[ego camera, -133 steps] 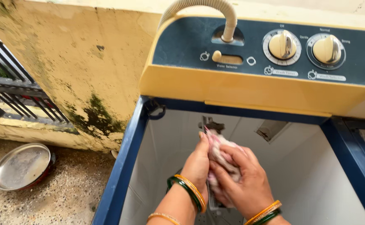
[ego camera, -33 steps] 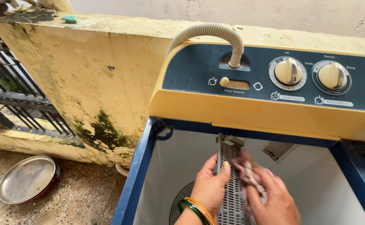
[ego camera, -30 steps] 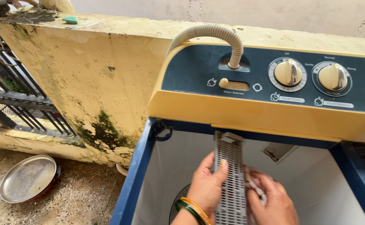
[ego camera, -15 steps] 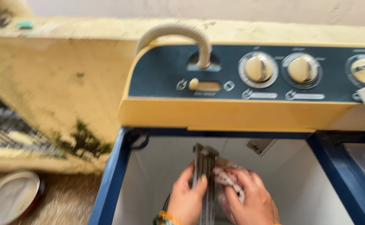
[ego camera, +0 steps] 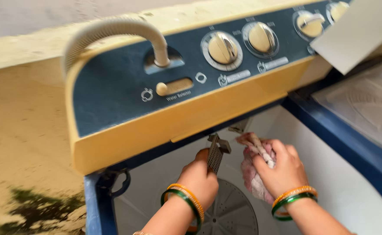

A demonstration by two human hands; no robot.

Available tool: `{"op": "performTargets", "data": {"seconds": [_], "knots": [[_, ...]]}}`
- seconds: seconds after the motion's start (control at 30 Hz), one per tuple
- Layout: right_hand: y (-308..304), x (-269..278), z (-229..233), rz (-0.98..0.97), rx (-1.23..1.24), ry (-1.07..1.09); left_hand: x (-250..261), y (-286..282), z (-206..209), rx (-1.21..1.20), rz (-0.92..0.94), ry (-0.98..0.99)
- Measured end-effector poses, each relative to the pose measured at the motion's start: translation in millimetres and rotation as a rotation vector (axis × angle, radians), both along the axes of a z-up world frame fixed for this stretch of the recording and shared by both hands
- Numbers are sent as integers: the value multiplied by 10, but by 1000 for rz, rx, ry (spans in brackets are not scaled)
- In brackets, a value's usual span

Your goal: The person removes a lint filter from inside a washing machine tub, wipes it with a cloth, and then wipes the interior slot where the filter was seated before attempting to reinstall it.

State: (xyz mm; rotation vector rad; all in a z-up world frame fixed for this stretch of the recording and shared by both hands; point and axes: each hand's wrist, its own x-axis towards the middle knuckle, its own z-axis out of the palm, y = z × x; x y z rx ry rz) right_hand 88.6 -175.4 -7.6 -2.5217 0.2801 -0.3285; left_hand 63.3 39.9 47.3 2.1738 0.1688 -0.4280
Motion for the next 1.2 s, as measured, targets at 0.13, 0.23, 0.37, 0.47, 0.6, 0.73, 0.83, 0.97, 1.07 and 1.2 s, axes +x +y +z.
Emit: {"op": "performTargets", "data": {"seconds": [0.13,0.23,0.37,0.47,0.6,0.73,0.83,0.97,1.07,1.2], "knots": [[-108,26,-168,84,-94,-140,197,-77,-153,137,-118,138],[-248,105,-324,-8,-51,-19,260,-141,-190,237,-263,17],[-370,382,-563,-137,90,96,505,-233,-212,385,-367,210],[-375,470,-759,-149,131,109,569,-205,-308,435,-417,199],[-405,736,-875,-61,93,68,867,-208,-463,502,-453,147],[-485,703,-991,10,-77,408,703,-256,-661,427,-325,148],[-442,828,-1061,166,-378,643,814,-333,-747,465,-428,209],[-287,833,-1340,37,-114,414,1028,-432,-1008,488,-389,95],[-72,838,-1581,-30,21,219,1143,-506,-1270,465,-330,-6],[-31,933,-1590,-135,114,251,1187,-530,-1603,430,-299,-109]]}}
